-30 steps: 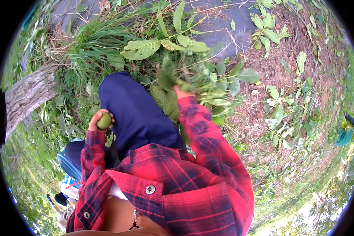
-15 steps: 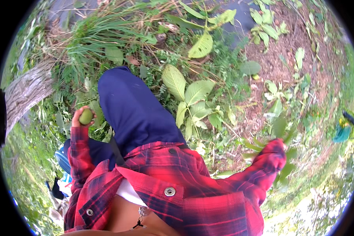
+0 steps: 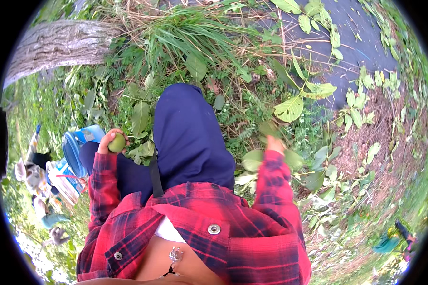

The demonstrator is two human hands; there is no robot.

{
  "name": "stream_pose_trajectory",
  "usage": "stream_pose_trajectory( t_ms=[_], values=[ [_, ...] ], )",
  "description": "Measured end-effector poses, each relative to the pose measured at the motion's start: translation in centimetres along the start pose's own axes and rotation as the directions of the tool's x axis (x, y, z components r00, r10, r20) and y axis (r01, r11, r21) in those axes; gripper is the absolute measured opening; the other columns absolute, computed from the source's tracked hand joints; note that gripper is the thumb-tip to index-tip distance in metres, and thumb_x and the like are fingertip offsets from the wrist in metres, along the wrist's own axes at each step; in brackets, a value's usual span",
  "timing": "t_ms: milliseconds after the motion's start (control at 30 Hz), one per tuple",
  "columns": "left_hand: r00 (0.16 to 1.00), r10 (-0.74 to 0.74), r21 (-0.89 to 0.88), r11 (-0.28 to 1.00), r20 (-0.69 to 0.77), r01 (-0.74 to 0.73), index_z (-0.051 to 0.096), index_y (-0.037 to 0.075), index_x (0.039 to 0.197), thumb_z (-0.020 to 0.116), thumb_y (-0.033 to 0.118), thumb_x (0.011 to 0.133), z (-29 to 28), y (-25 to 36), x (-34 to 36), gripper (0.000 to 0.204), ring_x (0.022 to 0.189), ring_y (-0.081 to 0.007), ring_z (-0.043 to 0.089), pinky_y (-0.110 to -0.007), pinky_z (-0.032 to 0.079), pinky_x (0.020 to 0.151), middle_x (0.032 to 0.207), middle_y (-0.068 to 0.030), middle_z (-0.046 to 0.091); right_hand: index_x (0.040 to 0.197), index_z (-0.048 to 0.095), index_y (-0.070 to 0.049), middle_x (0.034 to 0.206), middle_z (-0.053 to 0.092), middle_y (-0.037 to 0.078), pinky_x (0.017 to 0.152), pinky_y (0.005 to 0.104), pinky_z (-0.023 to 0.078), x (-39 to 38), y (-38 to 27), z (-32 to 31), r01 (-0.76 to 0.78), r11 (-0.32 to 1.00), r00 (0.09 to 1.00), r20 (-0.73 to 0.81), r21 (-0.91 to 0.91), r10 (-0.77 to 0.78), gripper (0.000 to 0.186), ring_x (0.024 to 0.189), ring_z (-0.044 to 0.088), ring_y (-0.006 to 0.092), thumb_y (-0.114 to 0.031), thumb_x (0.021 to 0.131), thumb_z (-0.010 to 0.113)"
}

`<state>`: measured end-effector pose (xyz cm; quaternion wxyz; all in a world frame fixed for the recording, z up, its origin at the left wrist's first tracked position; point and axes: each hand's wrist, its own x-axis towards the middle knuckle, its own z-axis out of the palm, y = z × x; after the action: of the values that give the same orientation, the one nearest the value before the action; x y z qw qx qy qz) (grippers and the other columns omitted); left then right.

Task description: The person picks walnuts from the ground by hand and places them into buckets.

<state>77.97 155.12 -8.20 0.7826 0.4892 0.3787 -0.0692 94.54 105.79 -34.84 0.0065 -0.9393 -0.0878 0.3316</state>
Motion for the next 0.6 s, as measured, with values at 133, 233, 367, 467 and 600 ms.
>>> stream_pose_trajectory(
  t_ms=[133, 233, 367, 467, 600],
  values=[
    [0.994, 0.055, -0.182, 0.981, -0.096, -0.072, 0.047, 0.002, 0.086, 0.049, 0.025, 0.072, -0.9, 0.0, -1.8, 0.026, 0.066, -0.0264, 0.054, -0.031, 0.045, 0.043, 0.078, -0.0157, 0.051, 0.096, 0.050, -0.017, 0.079, 0.055, 0.016, 0.066, 0.0367, 0.043, 1.1, 7.1, -5.1, -0.290, 0.916, 0.952, -0.019, 0.276, 0.307, 0.029, 0.073, 0.053, 0.0282, -0.034, 0.075, 0.044],
    [0.986, 0.100, -0.201, 0.971, -0.130, -0.126, 0.046, 0.003, 0.086, 0.048, 0.029, 0.072, -0.4, 0.6, -4.3, 0.029, 0.066, -0.0264, 0.053, -0.030, 0.043, 0.042, 0.078, -0.0159, 0.051, 0.090, 0.054, -0.013, 0.076, 0.056, 0.014, 0.066, 0.0374, 0.043, 2.5, -2.0, -14.0, 0.217, 0.972, 0.976, 0.004, 0.088, -0.218, 0.032, 0.072, 0.053, 0.0304, -0.039, 0.072, 0.046],
    [0.982, 0.173, -0.241, 0.952, -0.082, -0.188, 0.046, 0.002, 0.086, 0.045, 0.031, 0.074, 1.8, 0.3, -4.9, 0.032, 0.067, -0.0262, 0.052, -0.029, 0.042, 0.042, 0.079, -0.0166, 0.050, 0.095, 0.050, -0.014, 0.090, 0.054, 0.013, 0.069, 0.0393, 0.042, 10.0, -13.1, -20.3, 0.242, 0.962, 0.928, -0.320, 0.130, -0.190, 0.031, 0.081, 0.052, 0.0316, -0.030, 0.069, 0.053],
    [0.965, 0.243, -0.261, 0.930, -0.098, -0.260, 0.047, 0.002, 0.086, 0.044, 0.032, 0.075, 1.8, -0.5, -6.6, 0.032, 0.068, -0.0268, 0.051, -0.030, 0.042, 0.043, 0.079, -0.0174, 0.050, 0.106, 0.043, -0.015, 0.099, 0.051, 0.014, 0.078, 0.0373, 0.039, 14.2, -16.8, -18.4, 0.103, 0.979, 0.991, -0.065, -0.174, -0.116, 0.056, 0.095, 0.047, 0.0290, -0.036, 0.059, 0.064],
    [0.962, 0.215, -0.354, 0.898, -0.168, -0.262, 0.049, 0.003, 0.085, 0.045, 0.031, 0.074, 1.5, -1.6, -7.3, 0.030, 0.070, -0.0286, 0.050, -0.032, 0.042, 0.046, 0.079, -0.0173, 0.050, 0.107, 0.042, -0.012, 0.098, 0.052, 0.012, 0.080, 0.0327, 0.040, 17.0, -17.0, -16.0, 0.152, 0.987, 0.988, -0.031, 0.051, -0.151, 0.069, 0.092, 0.050, 0.0261, -0.035, 0.049, 0.071]
  ],
)
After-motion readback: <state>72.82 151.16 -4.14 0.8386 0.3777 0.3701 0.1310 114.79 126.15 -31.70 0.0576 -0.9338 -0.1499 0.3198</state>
